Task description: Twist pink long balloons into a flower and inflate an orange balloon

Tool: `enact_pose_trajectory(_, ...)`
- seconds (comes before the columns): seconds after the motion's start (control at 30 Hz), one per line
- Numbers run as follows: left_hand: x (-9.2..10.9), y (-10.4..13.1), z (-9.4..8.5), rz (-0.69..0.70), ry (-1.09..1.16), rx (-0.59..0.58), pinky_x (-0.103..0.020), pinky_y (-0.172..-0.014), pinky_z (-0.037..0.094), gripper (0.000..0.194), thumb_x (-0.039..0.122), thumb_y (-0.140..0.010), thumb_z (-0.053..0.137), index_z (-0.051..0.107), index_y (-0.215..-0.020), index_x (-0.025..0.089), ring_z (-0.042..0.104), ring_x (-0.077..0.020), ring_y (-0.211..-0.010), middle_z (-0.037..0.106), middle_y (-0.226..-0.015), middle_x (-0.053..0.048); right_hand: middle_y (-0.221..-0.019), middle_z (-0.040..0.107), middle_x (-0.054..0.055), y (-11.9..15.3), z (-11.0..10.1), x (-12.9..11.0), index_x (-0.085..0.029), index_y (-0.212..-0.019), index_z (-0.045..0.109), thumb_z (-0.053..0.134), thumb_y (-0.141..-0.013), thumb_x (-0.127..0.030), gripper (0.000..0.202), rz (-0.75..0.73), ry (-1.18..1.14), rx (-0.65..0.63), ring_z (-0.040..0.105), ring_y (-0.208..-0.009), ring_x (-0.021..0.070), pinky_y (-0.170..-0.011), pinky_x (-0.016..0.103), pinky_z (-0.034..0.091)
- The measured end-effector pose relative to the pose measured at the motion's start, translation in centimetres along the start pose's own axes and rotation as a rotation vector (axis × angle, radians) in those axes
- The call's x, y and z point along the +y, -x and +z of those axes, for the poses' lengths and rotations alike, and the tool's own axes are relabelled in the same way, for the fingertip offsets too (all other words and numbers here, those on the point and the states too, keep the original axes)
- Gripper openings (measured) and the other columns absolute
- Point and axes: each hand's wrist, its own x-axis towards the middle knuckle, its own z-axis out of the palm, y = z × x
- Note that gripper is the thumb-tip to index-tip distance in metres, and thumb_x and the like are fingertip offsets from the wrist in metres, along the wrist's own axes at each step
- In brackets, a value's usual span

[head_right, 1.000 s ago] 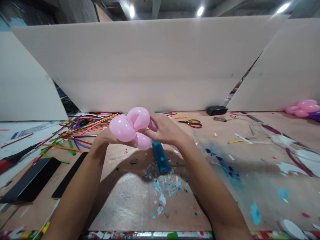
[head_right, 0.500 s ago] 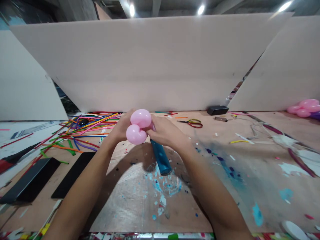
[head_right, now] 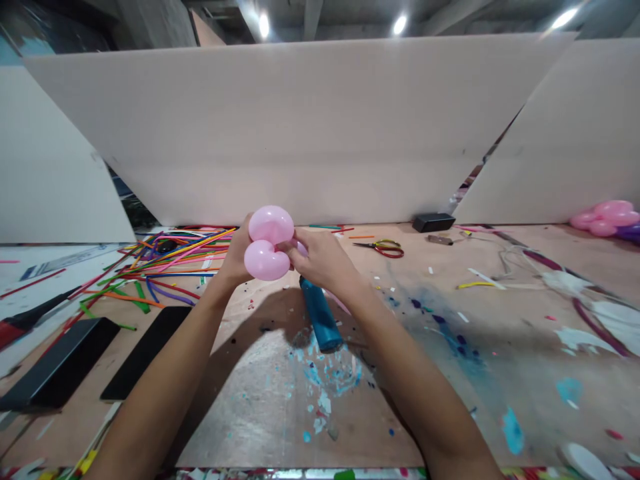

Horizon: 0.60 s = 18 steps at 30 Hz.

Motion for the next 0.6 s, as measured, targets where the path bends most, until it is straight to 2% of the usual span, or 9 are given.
enact_pose_trajectory(0.13,0.3,0.0,0.3,-0.094,0.006,0.006,-0.034,-0.071,0.050,0.060,0.053,-0.067,0.076,0.049,-0.110,0.020,0.062,-0.0197,-0.082,0.065,-0.096,-0.006,-0.082,0.068,0.007,0.1,-0.2,0.0,-0.018,-0.088,0.070,0.046,-0.094,-0.037,0.032,-0.010,0.214,0.013,0.058,-0.073,0.0189,-0.065,0.030,0.035)
enact_pose_trajectory(0.27,0.4,-0.1,0.0,-0.041,0.010,-0.026,-0.034,-0.074,0.050,0.061,0.047,-0.062,0.080,0.051,-0.107,0.019,0.062,-0.0207,-0.086,0.065,-0.100,-0.006,-0.087,0.068,0.009,0.2,-0.3,-0.3,-0.018,-0.089,0.070,0.043,-0.094,-0.035,0.032,0.007,0.352,-0.027,0.059,-0.075,0.0212,-0.068,0.033,0.037)
enact_pose_trajectory(0.47,0.0,-0.1,-0.9,-0.069,0.057,-0.113,-0.036,-0.084,0.051,0.062,0.039,-0.062,0.079,0.055,-0.115,0.017,0.063,-0.0257,-0.100,0.066,-0.112,-0.009,-0.104,0.069,0.017,0.4,-0.1,-1.0,-0.014,-0.101,0.060,0.043,-0.090,-0.024,0.023,-0.016,0.352,-0.156,0.062,-0.091,0.0270,-0.077,0.037,0.043)
enact_pose_trajectory(0.6,-0.5,0.0,-0.8,-0.127,-0.006,-0.181,-0.039,-0.085,0.051,0.066,0.035,-0.061,0.079,0.054,-0.119,0.017,0.063,-0.0282,-0.102,0.065,-0.115,-0.010,-0.096,0.068,0.013,0.4,-0.1,-1.1,-0.018,-0.096,0.059,0.057,-0.082,-0.032,0.020,-0.036,0.238,-0.226,0.061,-0.084,0.0263,-0.073,0.037,0.044)
